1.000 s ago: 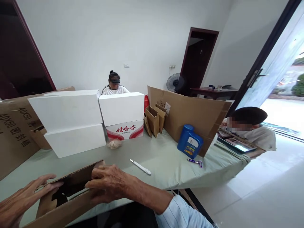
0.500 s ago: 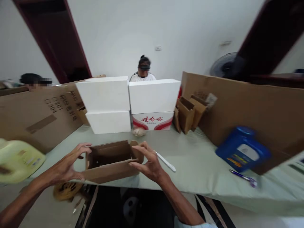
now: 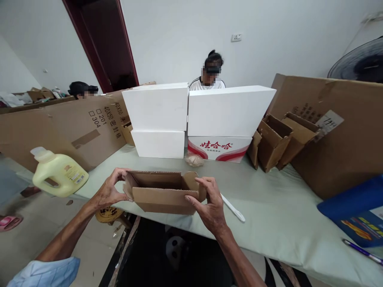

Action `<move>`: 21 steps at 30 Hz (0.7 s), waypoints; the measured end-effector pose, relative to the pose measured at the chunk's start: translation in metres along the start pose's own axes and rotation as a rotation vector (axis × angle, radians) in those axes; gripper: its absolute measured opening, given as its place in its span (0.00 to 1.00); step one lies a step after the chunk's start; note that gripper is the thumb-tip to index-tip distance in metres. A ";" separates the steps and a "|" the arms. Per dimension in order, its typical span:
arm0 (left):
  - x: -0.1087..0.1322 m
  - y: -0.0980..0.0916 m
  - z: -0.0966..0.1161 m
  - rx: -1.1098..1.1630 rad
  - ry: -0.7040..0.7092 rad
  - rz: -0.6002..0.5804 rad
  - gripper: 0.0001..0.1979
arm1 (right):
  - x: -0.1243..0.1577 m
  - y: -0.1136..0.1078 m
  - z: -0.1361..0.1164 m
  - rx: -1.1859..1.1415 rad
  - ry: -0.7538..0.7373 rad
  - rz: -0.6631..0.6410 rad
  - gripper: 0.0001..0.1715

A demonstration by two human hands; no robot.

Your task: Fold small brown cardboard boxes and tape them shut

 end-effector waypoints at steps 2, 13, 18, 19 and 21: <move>-0.002 0.004 -0.006 -0.001 0.002 0.095 0.32 | 0.001 0.003 0.001 -0.009 0.020 0.033 0.24; -0.021 0.030 -0.017 -0.015 -0.102 0.521 0.43 | 0.019 0.007 0.030 -0.184 0.399 -0.192 0.23; -0.027 0.030 -0.019 0.002 -0.185 0.500 0.45 | 0.026 0.003 0.038 -0.148 0.364 -0.420 0.21; -0.027 0.030 -0.020 -0.002 -0.203 0.487 0.41 | 0.028 0.003 0.038 -0.131 0.363 -0.456 0.22; -0.026 0.030 -0.023 -0.001 -0.227 0.458 0.34 | 0.034 0.002 0.038 -0.125 0.379 -0.525 0.21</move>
Point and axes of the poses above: each hand's wrist, its own x-axis away from the middle knuckle, its own y-axis out of the palm, z = x × y, the point moved 2 cm from there along -x, towards the middle knuckle, and after that the axes turned 5 degrees about -y, right-handed, at the moved point
